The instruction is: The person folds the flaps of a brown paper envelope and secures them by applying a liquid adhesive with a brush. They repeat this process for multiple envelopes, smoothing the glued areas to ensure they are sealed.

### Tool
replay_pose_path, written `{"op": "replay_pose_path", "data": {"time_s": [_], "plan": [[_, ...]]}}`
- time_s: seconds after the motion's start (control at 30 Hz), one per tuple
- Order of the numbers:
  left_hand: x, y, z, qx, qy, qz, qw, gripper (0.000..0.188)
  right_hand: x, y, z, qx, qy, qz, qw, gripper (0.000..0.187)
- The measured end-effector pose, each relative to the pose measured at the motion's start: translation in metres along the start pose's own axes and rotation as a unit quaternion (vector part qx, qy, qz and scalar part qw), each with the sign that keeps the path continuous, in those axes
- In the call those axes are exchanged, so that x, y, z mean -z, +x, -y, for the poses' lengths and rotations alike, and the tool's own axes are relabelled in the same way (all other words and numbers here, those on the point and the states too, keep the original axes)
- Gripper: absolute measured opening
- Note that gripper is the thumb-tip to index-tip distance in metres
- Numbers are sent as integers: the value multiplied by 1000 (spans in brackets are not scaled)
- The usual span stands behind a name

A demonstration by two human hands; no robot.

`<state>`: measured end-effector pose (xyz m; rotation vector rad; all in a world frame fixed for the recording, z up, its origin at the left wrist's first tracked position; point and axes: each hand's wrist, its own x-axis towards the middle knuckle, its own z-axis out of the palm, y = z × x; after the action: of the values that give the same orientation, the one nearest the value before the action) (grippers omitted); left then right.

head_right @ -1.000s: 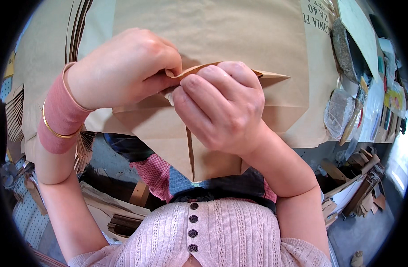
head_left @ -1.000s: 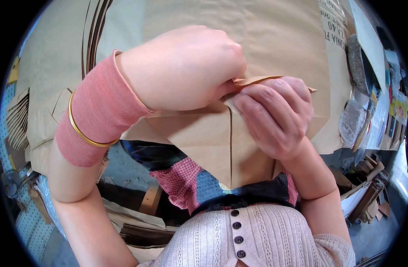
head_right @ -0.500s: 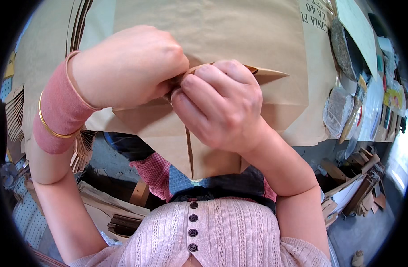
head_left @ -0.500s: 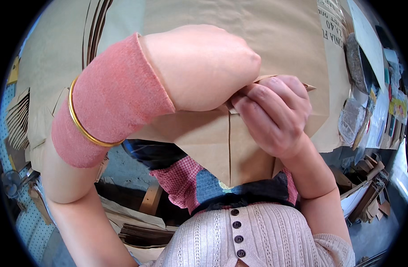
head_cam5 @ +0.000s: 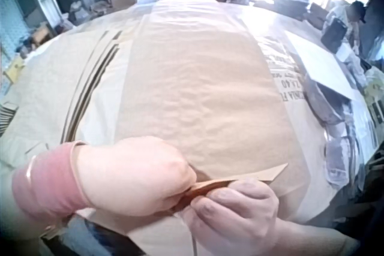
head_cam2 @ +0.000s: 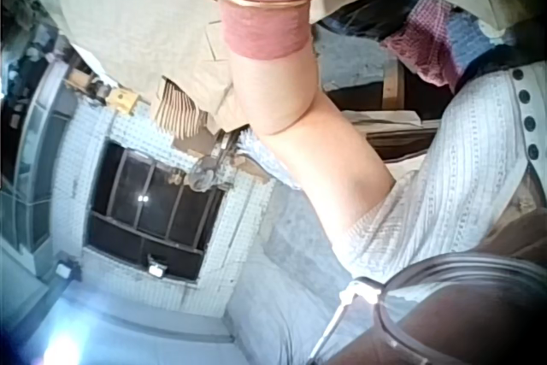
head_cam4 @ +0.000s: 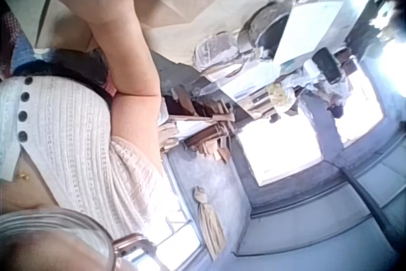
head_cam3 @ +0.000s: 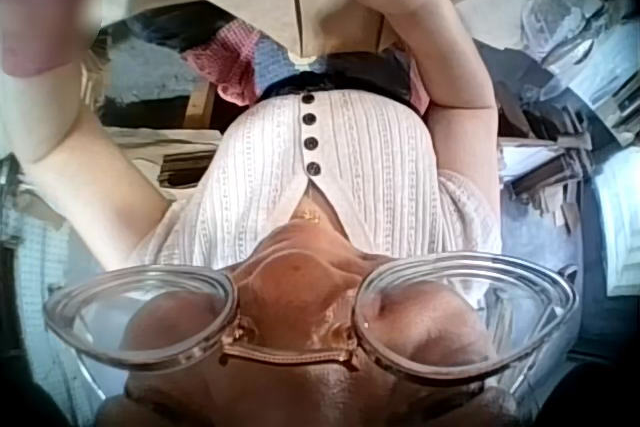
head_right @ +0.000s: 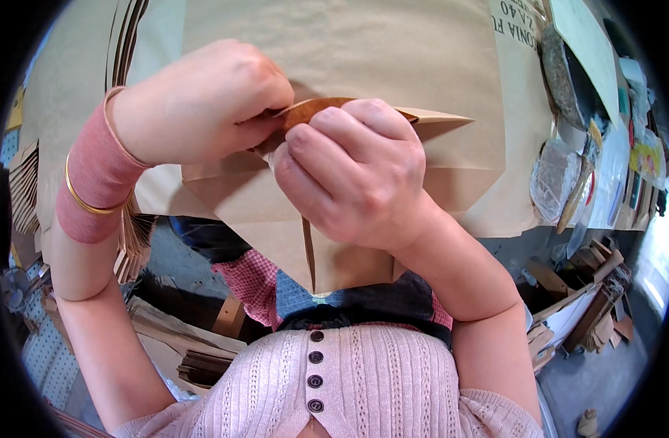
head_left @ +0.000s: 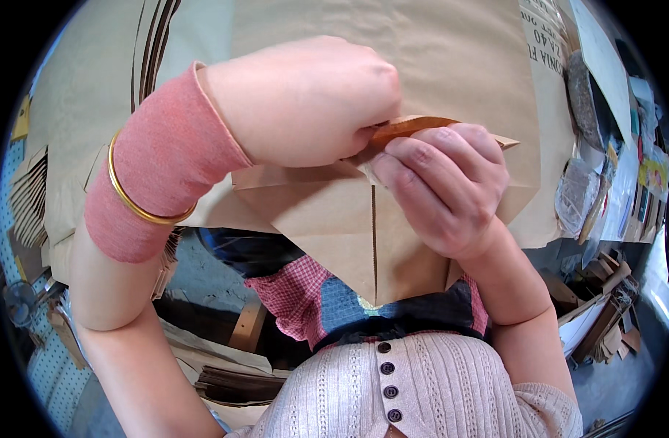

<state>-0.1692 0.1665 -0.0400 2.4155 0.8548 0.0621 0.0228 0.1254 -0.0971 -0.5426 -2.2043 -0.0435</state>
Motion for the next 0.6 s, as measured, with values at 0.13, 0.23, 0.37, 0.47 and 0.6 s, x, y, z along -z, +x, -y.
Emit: {"op": "replay_pose_path", "data": {"time_s": [0.13, 0.23, 0.37, 0.47, 0.6], "plan": [[3, 1, 2, 10, -31, 5, 999, 13, 1, 0, 1, 0, -1, 6, 1000, 15], [8, 3, 2, 27, -46, 34, 998, 12, 5, 1, 2, -8, 2, 26, 1000, 15], [12, 4, -1, 51, -59, 64, 995, 13, 1, 2, 1, -13, -15, 15, 1000, 13], [5, 5, 2, 31, -40, 45, 998, 13, 0, 1, 1, -13, -26, 27, 999, 13], [3, 4, -3, 23, 2, 30, 999, 11, 1, 0, 3, -16, -16, 33, 999, 14]]}}
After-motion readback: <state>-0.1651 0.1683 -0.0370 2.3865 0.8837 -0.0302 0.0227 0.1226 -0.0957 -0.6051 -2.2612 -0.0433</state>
